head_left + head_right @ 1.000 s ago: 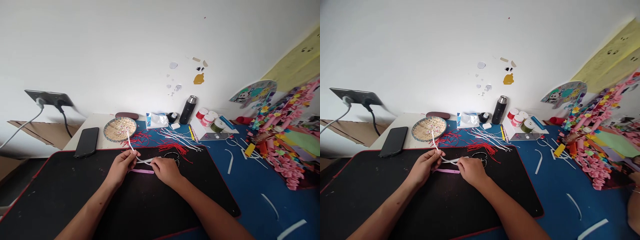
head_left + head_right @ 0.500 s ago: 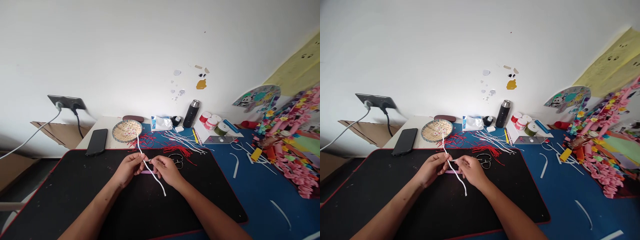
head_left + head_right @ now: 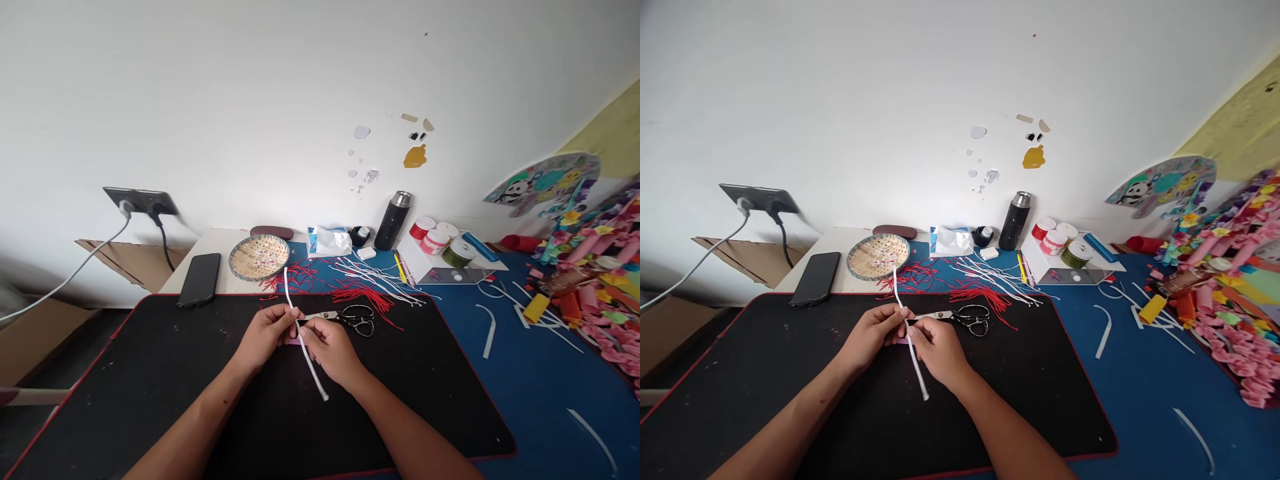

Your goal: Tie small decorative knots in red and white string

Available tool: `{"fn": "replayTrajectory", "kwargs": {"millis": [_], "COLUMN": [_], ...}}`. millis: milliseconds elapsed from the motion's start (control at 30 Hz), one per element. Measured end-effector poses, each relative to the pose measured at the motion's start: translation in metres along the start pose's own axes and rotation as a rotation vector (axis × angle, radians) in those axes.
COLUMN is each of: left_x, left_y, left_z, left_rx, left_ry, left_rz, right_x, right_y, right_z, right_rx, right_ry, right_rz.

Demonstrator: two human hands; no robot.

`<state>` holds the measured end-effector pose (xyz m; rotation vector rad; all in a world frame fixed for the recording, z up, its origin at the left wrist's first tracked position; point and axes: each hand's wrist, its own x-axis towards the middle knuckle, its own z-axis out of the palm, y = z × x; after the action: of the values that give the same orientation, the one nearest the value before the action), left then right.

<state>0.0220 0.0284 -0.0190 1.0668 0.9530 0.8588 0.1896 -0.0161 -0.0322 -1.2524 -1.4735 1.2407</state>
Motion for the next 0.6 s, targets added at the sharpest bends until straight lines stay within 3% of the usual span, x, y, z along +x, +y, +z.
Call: {"fn": "replayTrajectory", "kwargs": {"millis": [233, 433, 600], "left_x": [-0.005, -0.006, -0.004], "left_y": [0.007, 0.009, 0.004], "left_z": [0.008, 0.014, 0.006], "left_rx": [-0.015, -0.061, -0.051], "left_ry": [-0.019, -0.019, 0.064], "left_rz": [-0.010, -0.021, -0.008], "right_x": [0.001, 0.003, 0.001], "right_y": [-0.002, -0.003, -0.004], "right_z": [-0.001, -0.002, -0.004], "right_rx": [0.104, 0.058, 0.049], "right_ry": [-0.045, -0.045, -0.048], "right_rz": [-0.021, 0.008, 0.010]}}
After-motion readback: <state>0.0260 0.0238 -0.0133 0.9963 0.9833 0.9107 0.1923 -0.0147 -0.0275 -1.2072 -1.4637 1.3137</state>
